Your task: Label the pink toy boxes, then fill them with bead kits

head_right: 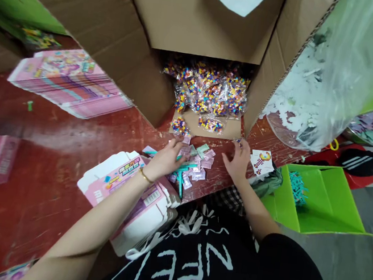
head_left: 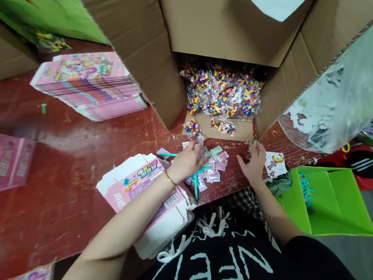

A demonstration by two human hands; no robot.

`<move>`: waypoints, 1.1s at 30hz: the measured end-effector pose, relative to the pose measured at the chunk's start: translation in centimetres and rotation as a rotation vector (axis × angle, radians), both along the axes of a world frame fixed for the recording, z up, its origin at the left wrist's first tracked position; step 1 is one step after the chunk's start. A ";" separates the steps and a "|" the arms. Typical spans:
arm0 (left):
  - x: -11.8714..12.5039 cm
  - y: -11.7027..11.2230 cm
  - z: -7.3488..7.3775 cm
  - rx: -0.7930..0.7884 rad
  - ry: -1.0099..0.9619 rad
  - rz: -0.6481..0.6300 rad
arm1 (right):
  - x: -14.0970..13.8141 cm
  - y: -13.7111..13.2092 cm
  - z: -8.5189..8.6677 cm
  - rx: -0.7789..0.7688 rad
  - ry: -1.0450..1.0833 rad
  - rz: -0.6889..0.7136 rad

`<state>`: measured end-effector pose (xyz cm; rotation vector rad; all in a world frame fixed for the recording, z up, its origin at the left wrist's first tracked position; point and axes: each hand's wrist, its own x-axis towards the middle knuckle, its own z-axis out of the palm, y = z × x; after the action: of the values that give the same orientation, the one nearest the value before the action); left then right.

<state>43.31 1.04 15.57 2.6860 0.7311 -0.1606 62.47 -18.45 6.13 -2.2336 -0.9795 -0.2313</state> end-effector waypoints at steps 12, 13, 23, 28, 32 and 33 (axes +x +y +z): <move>5.3 5.5 -4.0 0.099 -0.014 0.154 | 2.4 6.2 1.0 0.191 0.034 0.153; 5.4 6.1 -4.2 0.107 -0.021 0.181 | 3.0 7.7 1.1 0.138 0.044 0.147; 11.0 7.3 -5.7 0.076 -0.109 0.106 | 2.3 15.8 -0.6 -0.249 0.323 0.004; 12.4 5.1 -7.9 0.071 -0.005 0.044 | 5.4 11.4 0.4 -0.191 0.209 0.230; 9.9 5.1 -7.6 0.159 -0.181 -0.003 | 3.3 0.7 -0.6 -0.048 0.101 0.443; 9.0 4.9 -7.3 0.186 -0.224 -0.010 | 2.2 -2.5 -1.3 -0.012 0.092 0.460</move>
<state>52.29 5.95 8.27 2.8201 0.6928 0.2133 64.62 -20.98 4.85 -1.9435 -1.4076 0.0834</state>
